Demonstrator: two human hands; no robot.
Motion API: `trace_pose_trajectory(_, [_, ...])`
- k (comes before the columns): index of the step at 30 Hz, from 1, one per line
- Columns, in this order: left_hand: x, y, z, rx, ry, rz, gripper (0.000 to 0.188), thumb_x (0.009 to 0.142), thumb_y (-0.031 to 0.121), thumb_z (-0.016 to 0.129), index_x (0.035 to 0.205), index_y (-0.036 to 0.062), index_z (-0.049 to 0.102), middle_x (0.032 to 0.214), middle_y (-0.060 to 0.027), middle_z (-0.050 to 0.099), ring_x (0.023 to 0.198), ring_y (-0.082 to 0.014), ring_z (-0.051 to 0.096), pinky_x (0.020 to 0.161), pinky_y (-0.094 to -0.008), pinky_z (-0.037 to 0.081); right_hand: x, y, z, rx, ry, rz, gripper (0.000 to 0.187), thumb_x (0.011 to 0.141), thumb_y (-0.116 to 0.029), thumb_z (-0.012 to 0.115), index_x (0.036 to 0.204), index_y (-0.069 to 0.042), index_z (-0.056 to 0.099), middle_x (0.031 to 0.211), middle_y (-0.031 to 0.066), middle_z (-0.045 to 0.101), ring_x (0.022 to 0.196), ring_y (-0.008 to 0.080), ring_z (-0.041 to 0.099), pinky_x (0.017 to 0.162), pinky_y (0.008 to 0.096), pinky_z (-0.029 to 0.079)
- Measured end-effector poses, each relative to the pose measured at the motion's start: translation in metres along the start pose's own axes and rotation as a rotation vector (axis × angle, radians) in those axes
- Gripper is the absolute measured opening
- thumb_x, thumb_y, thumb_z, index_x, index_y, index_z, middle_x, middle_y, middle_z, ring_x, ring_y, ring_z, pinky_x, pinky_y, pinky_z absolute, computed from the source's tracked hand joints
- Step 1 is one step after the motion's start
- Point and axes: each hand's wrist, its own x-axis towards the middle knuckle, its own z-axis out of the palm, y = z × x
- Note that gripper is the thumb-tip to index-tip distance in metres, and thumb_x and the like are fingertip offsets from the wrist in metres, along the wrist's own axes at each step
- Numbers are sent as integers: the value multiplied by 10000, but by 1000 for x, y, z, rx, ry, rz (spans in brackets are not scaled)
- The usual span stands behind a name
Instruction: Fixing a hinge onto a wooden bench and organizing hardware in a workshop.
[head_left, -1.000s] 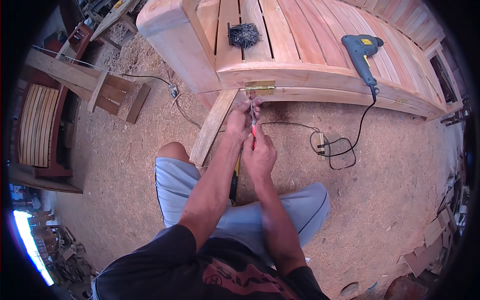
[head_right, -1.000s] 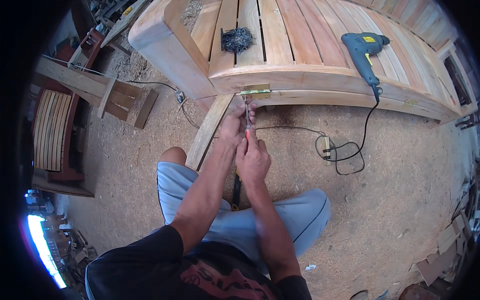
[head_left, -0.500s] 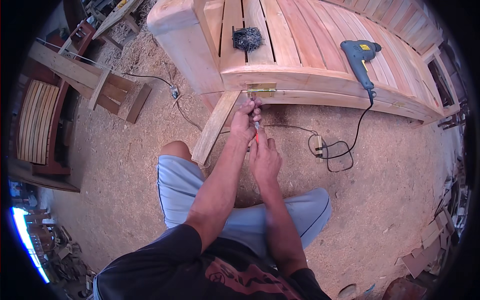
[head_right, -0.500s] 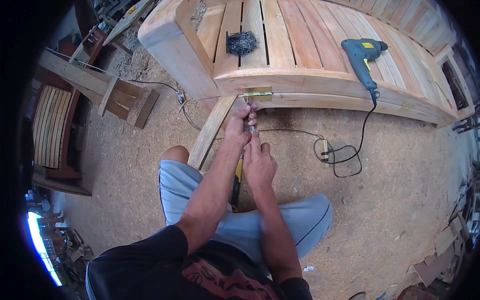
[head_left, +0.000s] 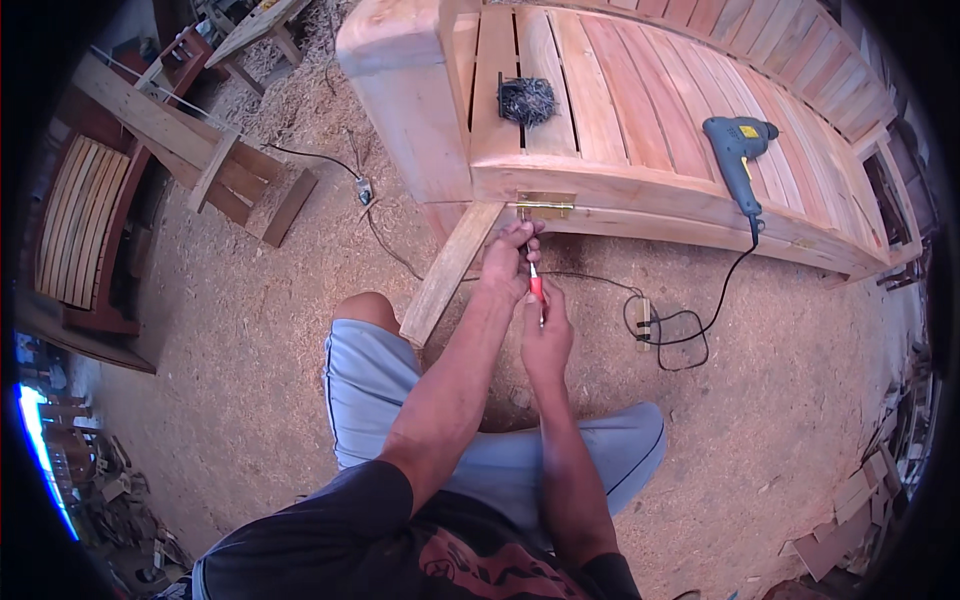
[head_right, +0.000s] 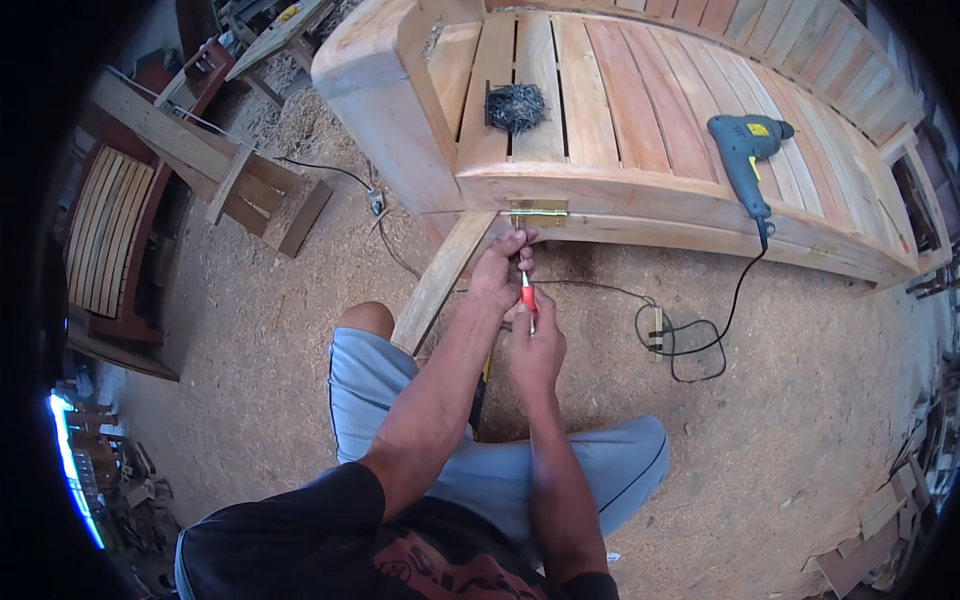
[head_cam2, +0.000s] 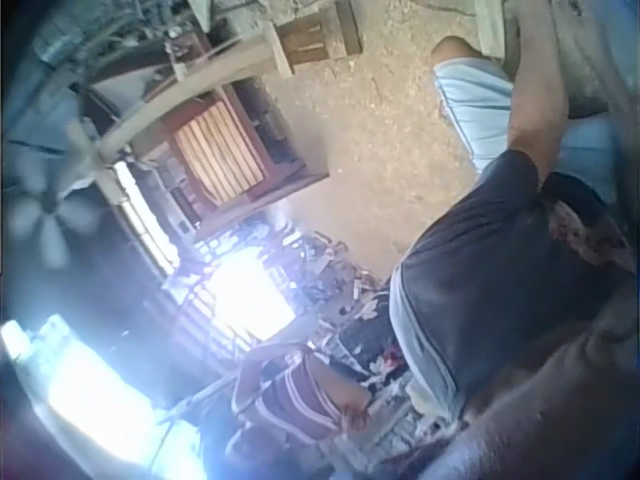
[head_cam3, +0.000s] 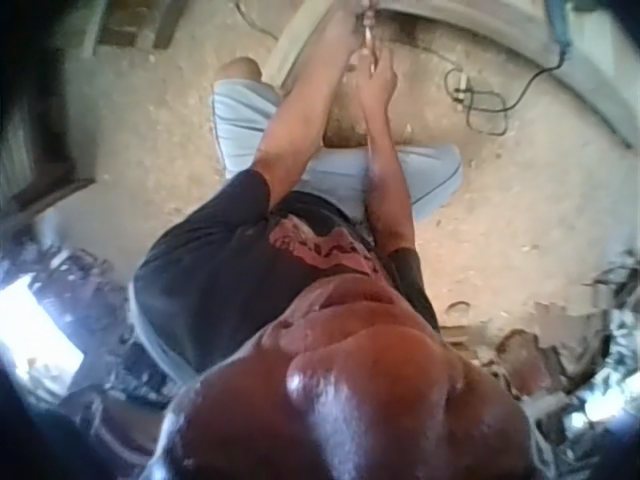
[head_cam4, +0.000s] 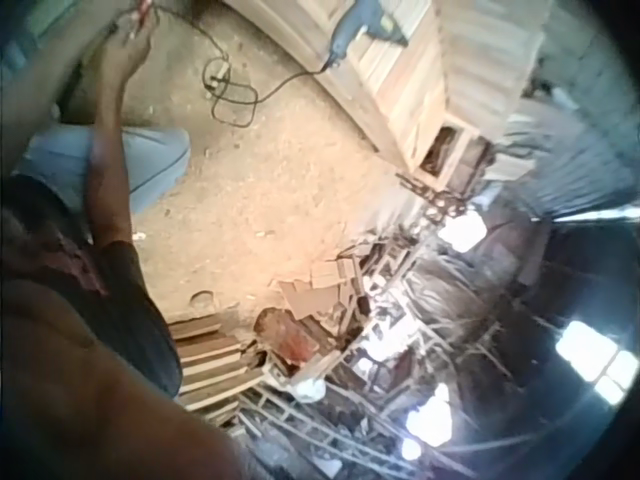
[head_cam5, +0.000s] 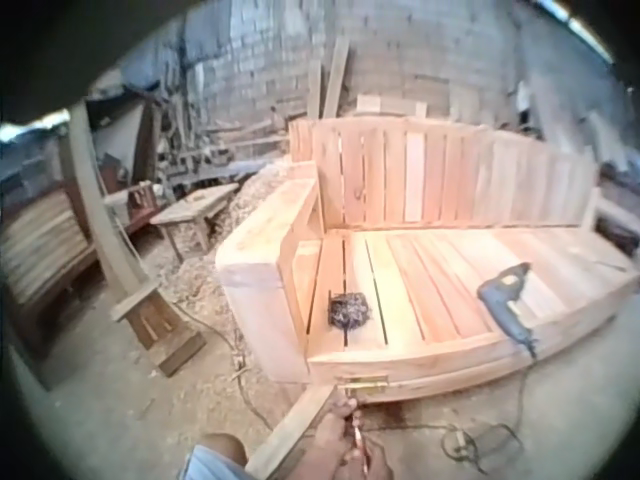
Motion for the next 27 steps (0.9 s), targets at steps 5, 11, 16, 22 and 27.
trace_pose_trajectory(5, [8, 1, -5, -34, 46, 32, 87, 1048, 56, 672, 1115, 55, 616, 1087, -113, 747, 749, -128, 606, 596, -249, 502, 4, -30, -26, 1025, -255, 595, 412, 1136, -302, 587, 1499, -108, 570, 800, 43, 625, 593, 126, 591, 515, 290, 466])
trace_pose_trajectory(11, [5, 4, -9, 87, 30, 26, 148, 1064, 59, 657, 1202, 64, 604, 1124, -140, 765, 787, -140, 655, 635, -274, 552, -2, -23, 0, -382, 9, -357, 451, 1122, -312, 597, 1512, -95, 532, 885, 61, 676, 571, 133, 571, 498, 292, 477])
trace_pose_trajectory(16, [-50, -4, 27, -42, -112, -25, 232, 1103, 74, 597, 1334, 86, 578, 1195, -176, 766, 865, -168, 701, 731, -317, 611, 21, 6, -28, 989, -351, 335, 470, 1095, -292, 628, 1518, -106, 541, 912, 102, 691, 632, 185, 641, 575, 362, 545])
trace_pose_trajectory(22, [-27, 3, -7, -47, -136, -26, 308, 1108, 62, 575, 1410, 113, 542, 1246, -206, 755, 891, -197, 727, 755, -335, 633, -5, -43, -9, -534, 90, -460, 447, 1093, -310, 619, 1485, -100, 569, 882, 104, 668, 678, 206, 664, 622, 395, 566])
trace_pose_trajectory(27, [-18, -4, -2, -55, -106, -7, 327, 1091, 39, 596, 1407, 106, 553, 1207, -206, 761, 859, -201, 725, 710, -325, 624, 11, -5, -18, 319, -150, 76, 451, 1097, -320, 614, 1487, -97, 569, 913, 98, 695, 681, 205, 671, 622, 394, 559])
